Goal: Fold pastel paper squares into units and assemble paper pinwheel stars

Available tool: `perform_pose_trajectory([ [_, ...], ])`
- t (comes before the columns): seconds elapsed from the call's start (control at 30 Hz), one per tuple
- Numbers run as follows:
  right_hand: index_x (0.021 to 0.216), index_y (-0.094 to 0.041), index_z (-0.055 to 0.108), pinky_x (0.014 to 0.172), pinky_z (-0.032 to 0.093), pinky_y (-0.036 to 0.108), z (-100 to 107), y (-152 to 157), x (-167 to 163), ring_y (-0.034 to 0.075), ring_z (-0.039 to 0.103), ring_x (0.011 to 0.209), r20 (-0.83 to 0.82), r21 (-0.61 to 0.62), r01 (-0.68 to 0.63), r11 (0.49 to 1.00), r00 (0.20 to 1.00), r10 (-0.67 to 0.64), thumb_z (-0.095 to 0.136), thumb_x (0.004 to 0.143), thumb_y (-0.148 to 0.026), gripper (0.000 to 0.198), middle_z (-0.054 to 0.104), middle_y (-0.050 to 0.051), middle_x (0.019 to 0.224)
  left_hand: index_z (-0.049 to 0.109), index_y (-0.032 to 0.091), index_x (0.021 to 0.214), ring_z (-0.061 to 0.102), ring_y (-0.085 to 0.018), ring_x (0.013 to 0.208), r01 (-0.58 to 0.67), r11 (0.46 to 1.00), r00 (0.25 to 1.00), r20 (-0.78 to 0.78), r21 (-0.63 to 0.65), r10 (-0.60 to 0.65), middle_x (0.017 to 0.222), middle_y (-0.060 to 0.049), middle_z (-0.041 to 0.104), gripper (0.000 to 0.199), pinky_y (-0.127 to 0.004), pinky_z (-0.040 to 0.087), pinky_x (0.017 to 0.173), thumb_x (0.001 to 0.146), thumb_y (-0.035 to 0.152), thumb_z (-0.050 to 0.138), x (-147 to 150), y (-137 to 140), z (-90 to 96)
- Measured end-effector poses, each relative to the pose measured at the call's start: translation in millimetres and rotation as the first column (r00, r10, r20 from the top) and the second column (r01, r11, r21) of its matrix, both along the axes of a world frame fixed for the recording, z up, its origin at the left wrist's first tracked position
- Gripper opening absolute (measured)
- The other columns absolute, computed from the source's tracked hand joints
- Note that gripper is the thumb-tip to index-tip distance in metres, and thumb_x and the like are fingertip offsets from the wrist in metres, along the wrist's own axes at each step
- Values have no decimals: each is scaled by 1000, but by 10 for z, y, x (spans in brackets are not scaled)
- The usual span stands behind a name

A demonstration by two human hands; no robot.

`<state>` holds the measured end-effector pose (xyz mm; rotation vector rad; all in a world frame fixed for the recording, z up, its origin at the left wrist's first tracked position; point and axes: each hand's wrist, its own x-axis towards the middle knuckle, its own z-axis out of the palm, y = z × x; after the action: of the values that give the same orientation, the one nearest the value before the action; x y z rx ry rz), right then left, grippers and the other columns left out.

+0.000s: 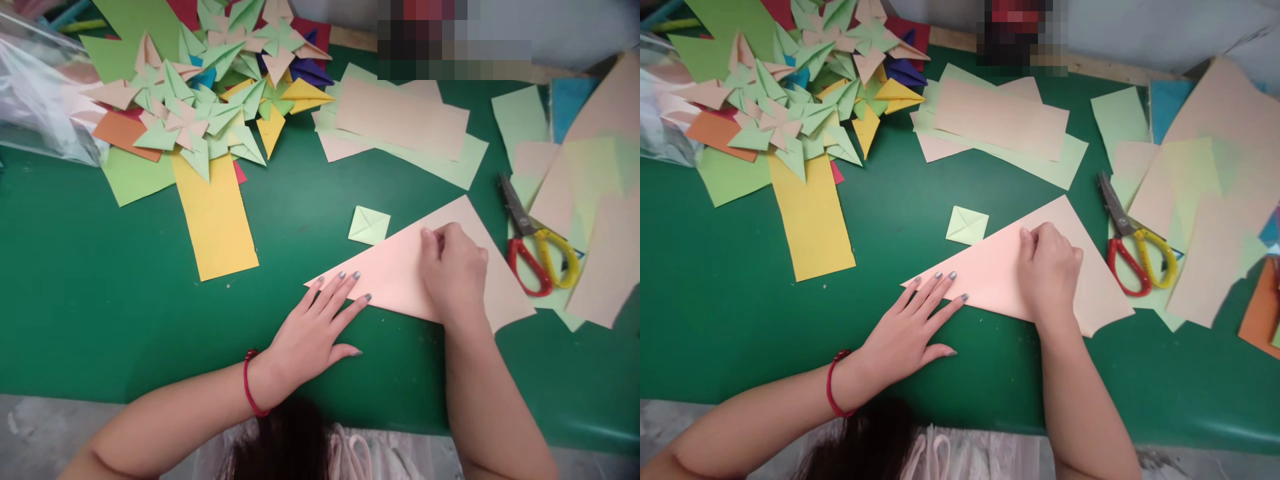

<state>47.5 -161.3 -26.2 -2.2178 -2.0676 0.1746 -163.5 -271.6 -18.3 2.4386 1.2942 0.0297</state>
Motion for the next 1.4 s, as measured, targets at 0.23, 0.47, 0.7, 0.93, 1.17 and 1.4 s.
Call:
perform_pose_trajectory([
  [0.23,76,-21,43,66,28,36,-4,-3,9,20,46,63,7,-13,11,1000,1000,-11,34,87,-37,22,53,5,67,22,21,141,10,-27,137,-8,1000,1000,-6,0,8,150,-9,10,74,-45,21,108,80,62,37,7,-4,13],
  [0.47,76,-21,43,67,28,36,-6,-6,4,20,47,64,5,-11,12,1000,1000,-12,34,87,-38,23,53,5,67,22,23,141,10,-26,138,6,1000,1000,-8,-7,-6,150,-7,11,73,-44,21,108,81,61,38,-7,22,28],
  [0.7,74,-21,42,64,26,33,-5,3,2,19,45,62,9,-9,10,1000,1000,-10,36,87,-36,21,51,3,65,26,28,139,13,-27,137,-42,999,999,-3,-26,42,150,-5,13,68,-48,20,108,80,60,40,-57,1,48],
  [0.93,73,-21,39,64,25,32,-10,-9,3,17,43,61,-17,9,-3,1000,1000,4,35,89,-36,22,49,1,64,28,29,139,16,-29,136,-79,997,997,9,-10,79,149,-8,16,65,-50,20,107,82,59,39,-68,-37,18],
  [1.17,72,-21,36,64,24,31,-2,5,-4,16,43,63,-22,-5,-3,1000,1000,3,34,90,-34,23,51,1,67,28,30,138,18,-28,136,-85,996,996,-6,13,85,149,-6,18,65,-49,21,107,81,59,39,-65,-24,13],
  [1.4,72,-20,37,63,23,31,-6,3,-13,16,43,63,-31,9,-2,1000,1000,3,33,90,-34,23,52,1,66,29,30,138,19,-29,135,-95,995,995,-4,17,95,149,-7,18,65,-49,21,107,81,59,41,-54,-35,6],
])
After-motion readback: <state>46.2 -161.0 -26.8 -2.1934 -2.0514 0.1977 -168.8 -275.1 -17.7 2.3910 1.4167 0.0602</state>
